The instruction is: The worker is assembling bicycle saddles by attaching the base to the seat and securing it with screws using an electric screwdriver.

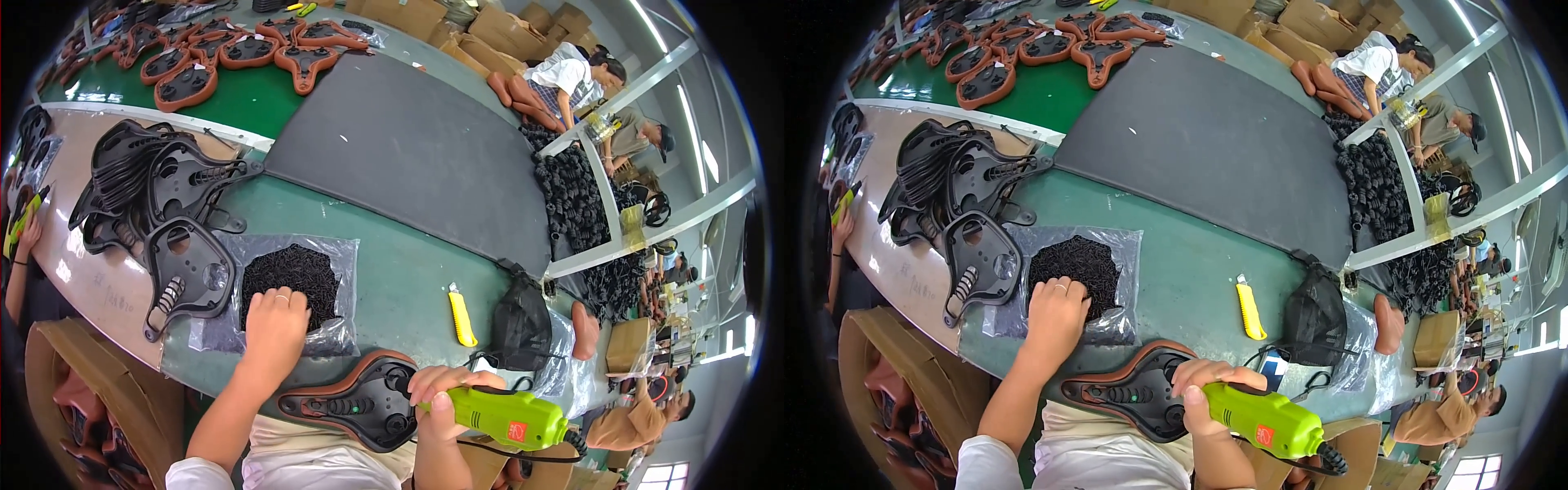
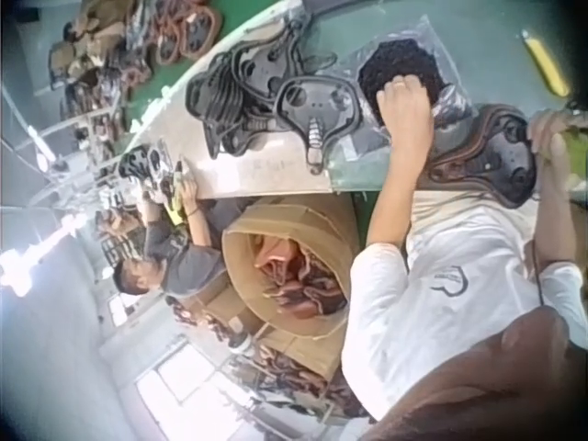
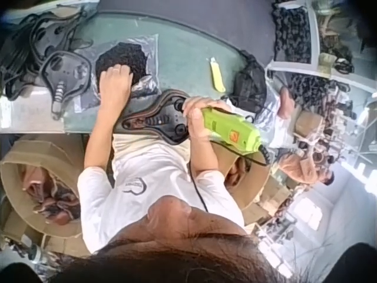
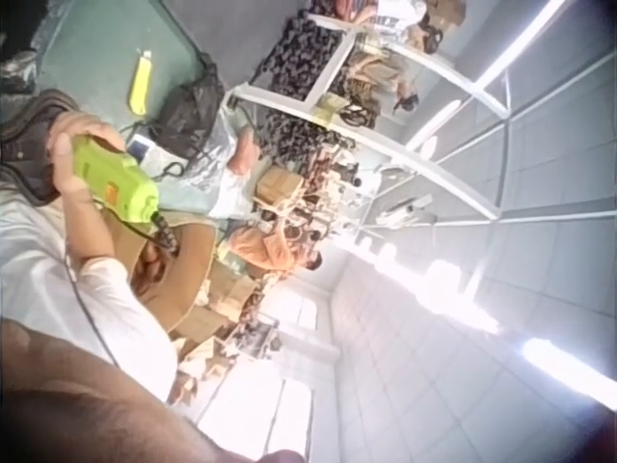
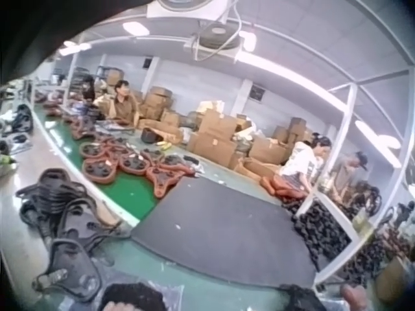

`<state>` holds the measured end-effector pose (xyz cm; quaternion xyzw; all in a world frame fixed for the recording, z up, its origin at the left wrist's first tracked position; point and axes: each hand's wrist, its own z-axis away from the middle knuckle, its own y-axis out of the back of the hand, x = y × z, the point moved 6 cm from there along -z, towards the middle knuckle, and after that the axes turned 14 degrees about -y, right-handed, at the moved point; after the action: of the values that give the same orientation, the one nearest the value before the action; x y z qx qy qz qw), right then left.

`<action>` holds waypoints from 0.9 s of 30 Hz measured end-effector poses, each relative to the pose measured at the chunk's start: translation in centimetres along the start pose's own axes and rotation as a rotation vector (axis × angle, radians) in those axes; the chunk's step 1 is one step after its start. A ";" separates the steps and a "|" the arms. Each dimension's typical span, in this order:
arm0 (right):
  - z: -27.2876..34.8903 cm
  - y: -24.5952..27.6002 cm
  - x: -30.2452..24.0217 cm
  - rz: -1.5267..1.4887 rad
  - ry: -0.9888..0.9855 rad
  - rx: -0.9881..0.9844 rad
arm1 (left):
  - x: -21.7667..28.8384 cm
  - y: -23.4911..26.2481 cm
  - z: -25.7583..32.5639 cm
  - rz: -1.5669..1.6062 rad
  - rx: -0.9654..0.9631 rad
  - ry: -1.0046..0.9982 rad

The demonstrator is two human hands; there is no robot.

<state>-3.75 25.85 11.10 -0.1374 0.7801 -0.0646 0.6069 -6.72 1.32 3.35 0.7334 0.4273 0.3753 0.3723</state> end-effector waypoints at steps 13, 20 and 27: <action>-0.7 -0.8 2.6 0.110 0.019 -0.127 | -0.9 -2.1 1.1 -0.041 -0.026 0.032; -0.9 -1.1 3.4 0.147 -0.013 -0.103 | -1.4 -2.0 0.7 -0.043 0.014 0.094; -0.7 -1.7 3.5 0.168 0.017 -0.159 | -2.7 -1.5 1.0 -0.099 0.092 0.131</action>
<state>-4.96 23.19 8.50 -0.1189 0.7968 0.0473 0.5906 -7.31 -0.83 1.02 0.7016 0.5034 0.3837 0.3274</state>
